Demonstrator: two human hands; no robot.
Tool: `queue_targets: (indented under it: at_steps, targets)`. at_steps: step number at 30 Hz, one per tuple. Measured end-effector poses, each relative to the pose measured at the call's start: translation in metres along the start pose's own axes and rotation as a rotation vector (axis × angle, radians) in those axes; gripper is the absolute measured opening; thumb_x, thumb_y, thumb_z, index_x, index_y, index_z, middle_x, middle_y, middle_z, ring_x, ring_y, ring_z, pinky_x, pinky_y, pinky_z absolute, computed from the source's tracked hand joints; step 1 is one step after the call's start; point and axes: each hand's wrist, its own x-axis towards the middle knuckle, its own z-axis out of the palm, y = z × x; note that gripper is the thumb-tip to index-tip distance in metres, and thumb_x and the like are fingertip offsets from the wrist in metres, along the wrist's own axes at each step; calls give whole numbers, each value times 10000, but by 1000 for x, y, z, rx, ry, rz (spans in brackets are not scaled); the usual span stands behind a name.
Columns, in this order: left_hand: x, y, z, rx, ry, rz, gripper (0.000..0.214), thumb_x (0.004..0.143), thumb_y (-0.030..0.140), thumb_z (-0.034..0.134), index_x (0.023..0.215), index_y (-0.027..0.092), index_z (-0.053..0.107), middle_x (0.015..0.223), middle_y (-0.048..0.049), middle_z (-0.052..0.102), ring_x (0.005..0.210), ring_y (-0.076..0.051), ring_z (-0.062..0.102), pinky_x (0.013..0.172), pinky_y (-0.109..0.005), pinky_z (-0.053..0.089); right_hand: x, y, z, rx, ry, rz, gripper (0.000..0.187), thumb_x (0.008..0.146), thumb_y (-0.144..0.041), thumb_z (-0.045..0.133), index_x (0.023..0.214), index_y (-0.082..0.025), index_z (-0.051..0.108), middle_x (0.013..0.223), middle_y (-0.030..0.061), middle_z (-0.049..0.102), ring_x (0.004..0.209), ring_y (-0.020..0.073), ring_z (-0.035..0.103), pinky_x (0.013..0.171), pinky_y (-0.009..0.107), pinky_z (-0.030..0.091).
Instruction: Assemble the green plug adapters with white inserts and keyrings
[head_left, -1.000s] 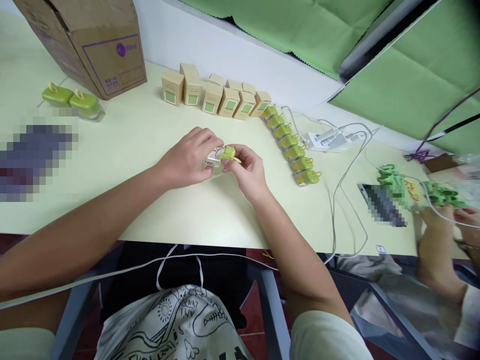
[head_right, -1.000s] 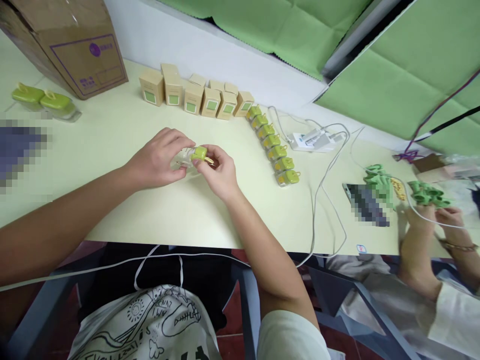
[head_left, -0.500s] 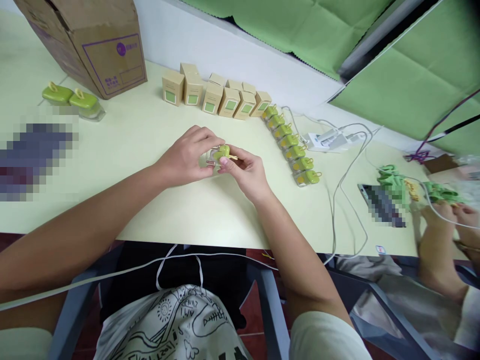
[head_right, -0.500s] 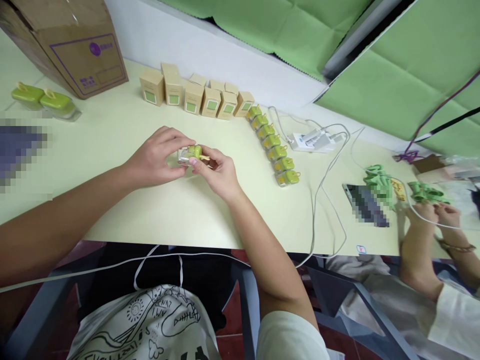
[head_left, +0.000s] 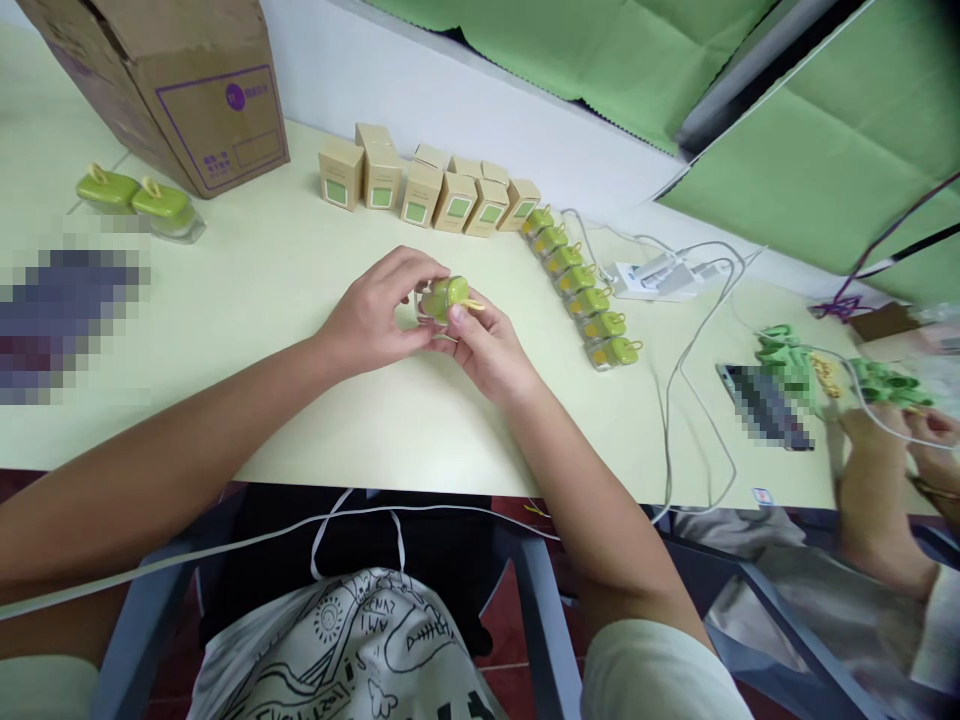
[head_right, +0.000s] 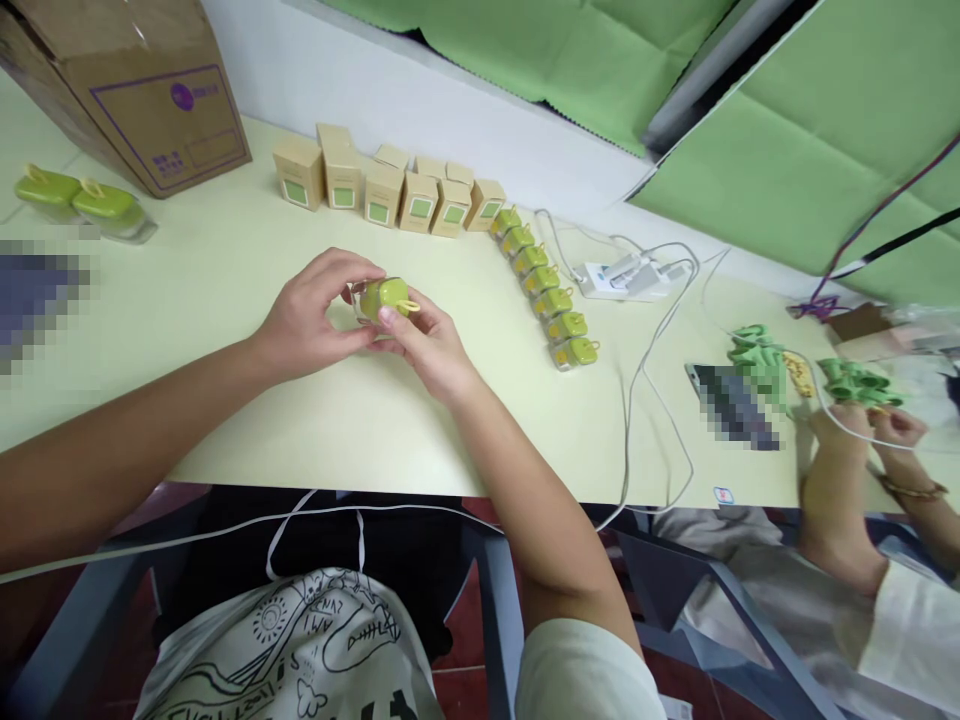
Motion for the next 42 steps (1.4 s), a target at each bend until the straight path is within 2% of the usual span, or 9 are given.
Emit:
queue_targets:
  at_steps: [4,10,14,17,24,30,32,36,42]
  targets:
    - [-1,-2,0,-22,-64,-34,521,942,292,924,1421,312,721,1477,-117,764,1266,-329,747,1067,-541,695,-1,-5,-2,-9,-40,11,629,761,-719,1152,1212,-367,889,1325,18,914,1243,267,844,1123,470,766]
    - [-5,-7,0,-140,-180,-9,834,927,262,852,1722,361,623,1698,-144,674,1300,-307,750,960,-451,703,5,0,-9,-86,-2,-63,657,654,-584,1227,1182,-342,919,1217,-2,918,1225,281,835,1269,512,681]
    - [-6,-6,-4,-162,-220,6,730,912,237,806,1627,365,739,1700,-128,676,1358,-321,757,955,-441,695,5,-2,-11,-133,-80,-54,632,676,-593,1217,1166,-324,923,1214,24,929,1235,301,852,1266,517,680]
    - [-4,-5,-9,-248,-241,-41,675,926,265,808,1593,364,770,1706,-129,689,1430,-339,742,987,-447,711,5,-5,-14,-150,-61,-52,689,658,-611,1222,1211,-340,913,1242,25,937,1250,307,857,1275,529,682]
    - [1,-9,2,-350,-90,-185,395,1032,393,813,1413,291,843,1554,-138,768,1349,-290,779,1034,-418,721,10,2,-22,-172,-25,-47,784,685,-615,1209,1341,-354,867,1292,35,943,1243,300,863,1252,538,705]
    - [-1,-9,19,-374,33,-336,396,1035,321,764,1421,234,753,1563,-142,748,1187,-231,825,1049,-404,719,28,39,-25,-302,130,-214,977,598,-704,1179,1411,-336,780,1529,117,838,1196,325,841,1010,518,785]
    - [-2,-7,22,-408,8,-375,408,1040,343,768,1428,233,707,1585,-143,743,1144,-227,843,1039,-405,721,31,50,-23,-406,215,-285,912,679,-707,1110,1440,-328,779,1559,136,786,1180,319,836,973,511,788]
    - [-4,-2,23,-476,-86,-395,447,1072,430,763,1459,250,629,1605,-140,757,1023,-225,867,953,-409,709,31,52,-19,-535,294,-344,696,820,-652,940,1395,-281,816,1358,129,811,1130,296,830,978,482,775]
    - [-1,-3,14,-387,-147,-399,420,1097,457,713,1447,236,647,1679,-166,720,1226,-253,834,1063,-423,681,29,26,-24,-488,373,-237,514,742,-597,895,1109,-255,783,1093,74,870,961,274,806,913,456,712]
